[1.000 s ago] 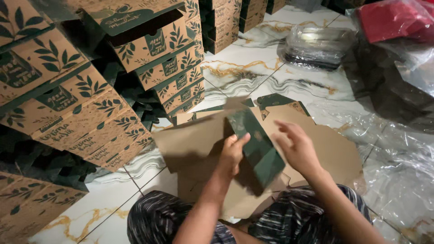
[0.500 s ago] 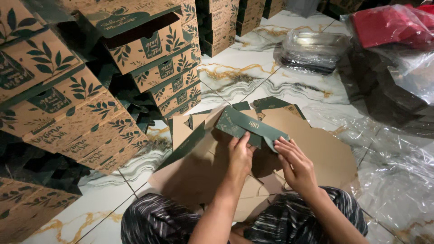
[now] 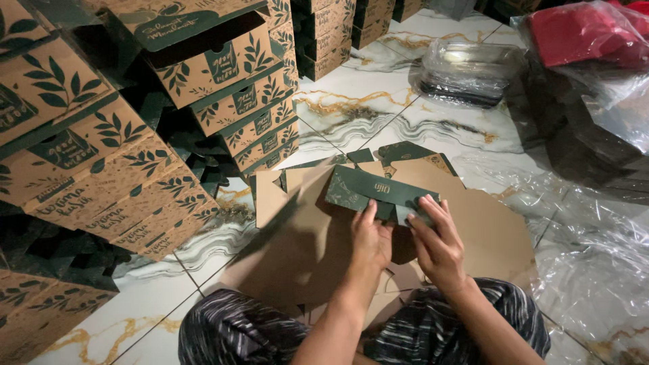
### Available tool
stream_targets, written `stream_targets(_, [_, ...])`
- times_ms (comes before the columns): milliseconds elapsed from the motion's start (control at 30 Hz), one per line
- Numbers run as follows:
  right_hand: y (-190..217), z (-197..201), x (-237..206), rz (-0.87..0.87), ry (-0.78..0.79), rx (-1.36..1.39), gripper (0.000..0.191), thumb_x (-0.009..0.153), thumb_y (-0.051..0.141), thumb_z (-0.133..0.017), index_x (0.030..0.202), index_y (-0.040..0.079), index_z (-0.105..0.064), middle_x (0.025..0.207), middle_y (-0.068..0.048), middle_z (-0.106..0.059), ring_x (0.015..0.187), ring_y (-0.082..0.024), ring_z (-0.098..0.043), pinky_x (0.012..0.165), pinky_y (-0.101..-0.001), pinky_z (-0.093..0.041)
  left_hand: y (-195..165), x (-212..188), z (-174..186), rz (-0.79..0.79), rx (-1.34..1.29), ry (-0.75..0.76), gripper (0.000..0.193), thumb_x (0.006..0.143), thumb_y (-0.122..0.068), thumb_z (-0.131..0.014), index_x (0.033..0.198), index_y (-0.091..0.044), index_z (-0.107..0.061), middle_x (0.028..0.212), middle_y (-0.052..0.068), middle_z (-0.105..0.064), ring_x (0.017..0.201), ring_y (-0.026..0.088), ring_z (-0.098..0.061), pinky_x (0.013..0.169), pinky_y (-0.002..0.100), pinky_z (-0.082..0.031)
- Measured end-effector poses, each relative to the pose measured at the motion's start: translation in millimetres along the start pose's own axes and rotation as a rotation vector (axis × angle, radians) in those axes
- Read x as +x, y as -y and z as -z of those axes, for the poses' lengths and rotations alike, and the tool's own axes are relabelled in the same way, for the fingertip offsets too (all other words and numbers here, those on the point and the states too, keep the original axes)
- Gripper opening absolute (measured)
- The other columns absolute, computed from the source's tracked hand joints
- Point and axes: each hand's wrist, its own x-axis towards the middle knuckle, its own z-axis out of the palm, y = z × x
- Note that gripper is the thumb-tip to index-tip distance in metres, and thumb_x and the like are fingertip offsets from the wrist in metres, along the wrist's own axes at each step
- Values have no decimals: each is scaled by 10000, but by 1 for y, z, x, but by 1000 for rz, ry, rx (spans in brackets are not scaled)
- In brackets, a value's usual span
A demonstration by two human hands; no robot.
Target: The person sits on the floor and folds flat cardboard sheets into small rectangular boxes. They fold the side flaps, tuck the tabs, and then place each completed box into a stack of finished boxes to the left.
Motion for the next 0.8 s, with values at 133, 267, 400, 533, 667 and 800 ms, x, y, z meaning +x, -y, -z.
stream_targets(133, [0,0,2,10,-44,0,284,876,-45,-687,1146,28,-736,1403,-222,-595,1388,-399,-560,1250,-555,-352,4,-4,-4,33,-97,32,275,997,-181,-648,1251,-88,-597,1168,76,-679,1037,220,-664,874,375,-565])
stream_targets(267, [-3,-5,-2,-24,-36,-8,289,885,-38,-687,1164,20,-731,1426,-227,-585,1408,-399,-546,1256,-546,-332,14,-11,-8,46,-105,34,279,990,-181,-635,1250,-91,-592,1165,67,-682,1046,212,-672,898,375,-572])
stream_targets(400, [0,-6,-3,-46,52,-112,368,893,77,-696,1260,46,-706,1514,-249,-496,1460,-423,-440,1248,-562,-274,17,-11,-4,10,-49,57,288,978,-176,-619,1241,-64,-589,1157,75,-684,1034,208,-677,899,374,-583])
stream_targets(533, [13,4,20,-76,112,-184,612,908,170,-657,1483,16,-516,1626,-290,-325,1529,-469,-295,1249,-627,-153,19,1,5,-140,436,49,308,1085,-232,-624,1189,58,-599,1070,135,-630,908,195,-567,756,364,-466])
stream_targets(667, [25,6,71,128,78,-98,710,945,264,-695,1540,36,-382,1608,-269,-314,1506,-479,-288,1235,-612,-150,41,11,2,-253,463,200,394,1065,-320,-546,1262,21,-549,1243,87,-590,1110,160,-544,964,334,-464])
stream_targets(800, [34,-1,111,247,319,-272,559,833,191,-743,1354,125,-553,1436,-141,-544,1453,-360,-434,1225,-624,-192,55,2,-3,-266,518,257,470,1035,-302,-526,1435,-77,-425,1384,98,-546,1248,207,-542,1065,365,-470])
